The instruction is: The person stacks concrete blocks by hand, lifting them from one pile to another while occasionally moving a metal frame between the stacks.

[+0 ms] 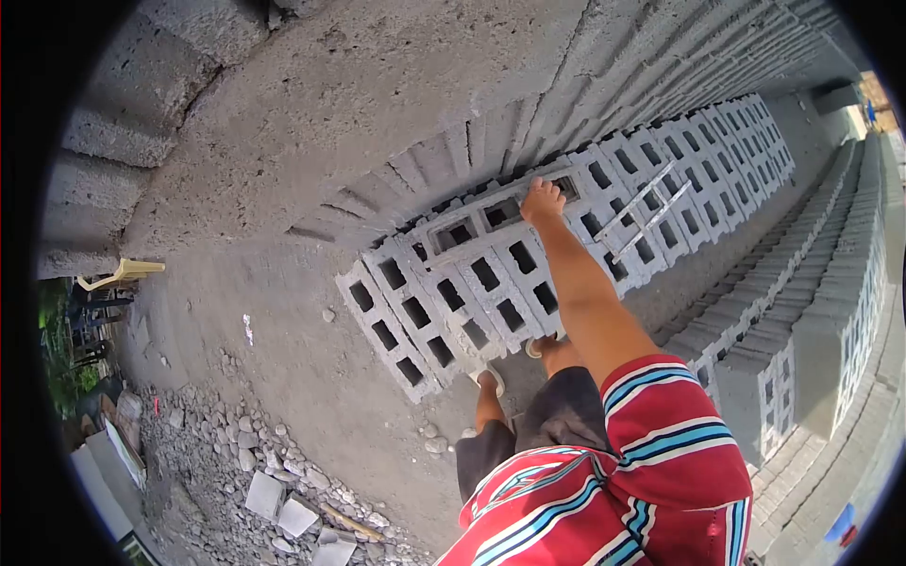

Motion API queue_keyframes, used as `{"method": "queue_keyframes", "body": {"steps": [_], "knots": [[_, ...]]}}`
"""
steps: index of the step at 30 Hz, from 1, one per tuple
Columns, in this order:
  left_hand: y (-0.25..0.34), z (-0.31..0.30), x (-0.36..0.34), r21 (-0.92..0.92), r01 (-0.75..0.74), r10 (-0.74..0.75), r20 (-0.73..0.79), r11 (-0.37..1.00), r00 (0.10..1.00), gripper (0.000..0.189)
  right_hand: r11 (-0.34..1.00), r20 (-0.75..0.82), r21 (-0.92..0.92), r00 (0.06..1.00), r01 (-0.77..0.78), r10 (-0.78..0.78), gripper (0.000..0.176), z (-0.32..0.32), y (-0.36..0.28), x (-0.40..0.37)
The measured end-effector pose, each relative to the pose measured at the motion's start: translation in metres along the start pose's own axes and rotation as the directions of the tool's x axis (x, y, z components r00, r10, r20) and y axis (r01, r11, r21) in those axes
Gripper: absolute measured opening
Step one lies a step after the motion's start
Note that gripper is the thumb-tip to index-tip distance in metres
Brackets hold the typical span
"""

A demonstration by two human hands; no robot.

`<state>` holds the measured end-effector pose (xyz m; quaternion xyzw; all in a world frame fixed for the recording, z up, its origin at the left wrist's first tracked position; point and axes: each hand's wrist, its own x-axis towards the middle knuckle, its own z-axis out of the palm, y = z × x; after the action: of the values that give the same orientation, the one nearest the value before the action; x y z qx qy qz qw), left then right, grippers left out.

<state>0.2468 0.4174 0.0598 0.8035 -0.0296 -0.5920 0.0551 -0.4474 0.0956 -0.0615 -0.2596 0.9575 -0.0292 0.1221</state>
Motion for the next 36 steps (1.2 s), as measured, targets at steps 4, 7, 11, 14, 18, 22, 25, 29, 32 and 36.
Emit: {"method": "queue_keyframes", "body": {"steps": [4,7,11,14,18,22,25,29,32,36], "knots": [[0.006,-0.002,0.009,-0.079,-0.096,0.099,0.035,0.992,0.994,0.033,0.972,-0.084,-0.082,0.97,0.221,-0.228,0.041,0.005,-0.005,-0.015],[0.018,-0.011,0.023,-0.135,-0.175,0.188,0.093,0.975,0.978,0.031,0.844,-0.005,-0.005,0.844,0.536,-0.536,0.036,-0.013,-0.031,-0.06],[0.069,-0.022,0.05,0.118,-0.134,0.118,0.137,0.984,0.984,0.03,0.871,-0.37,0.205,0.859,0.446,-0.353,0.027,0.001,-0.044,-0.12],[0.114,-0.02,0.072,0.329,-0.119,0.069,0.16,0.937,0.985,0.03,0.772,0.02,0.624,0.986,0.118,-0.167,0.015,-0.017,-0.037,-0.178],[0.169,0.005,0.108,0.565,-0.167,0.046,0.222,0.808,0.974,0.03,0.878,0.108,0.399,0.938,0.263,-0.33,0.016,0.013,0.057,-0.255],[0.253,0.086,0.146,0.735,-0.352,0.127,0.346,0.58,0.93,0.03,0.608,0.327,0.373,0.713,-0.701,0.621,0.028,0.031,0.192,-0.323],[0.308,0.205,0.154,0.739,-0.556,0.193,0.524,0.381,0.829,0.031,0.386,0.218,0.479,0.533,-0.788,0.818,0.029,0.037,0.293,-0.39],[0.302,0.368,0.05,0.532,-0.846,0.199,0.828,0.019,0.525,0.021,0.345,0.152,0.478,0.463,-0.808,0.873,0.029,0.018,0.355,-0.493],[0.259,0.475,0.005,0.488,-0.871,0.095,0.871,-0.057,0.482,0.024,0.336,0.278,0.322,0.428,-0.885,0.86,0.03,0.06,0.376,-0.564],[0.166,0.593,-0.028,0.401,-0.889,0.129,0.915,-0.222,0.381,0.057,0.324,0.533,0.321,0.452,-0.89,0.715,0.034,0.08,0.355,-0.623]]}}
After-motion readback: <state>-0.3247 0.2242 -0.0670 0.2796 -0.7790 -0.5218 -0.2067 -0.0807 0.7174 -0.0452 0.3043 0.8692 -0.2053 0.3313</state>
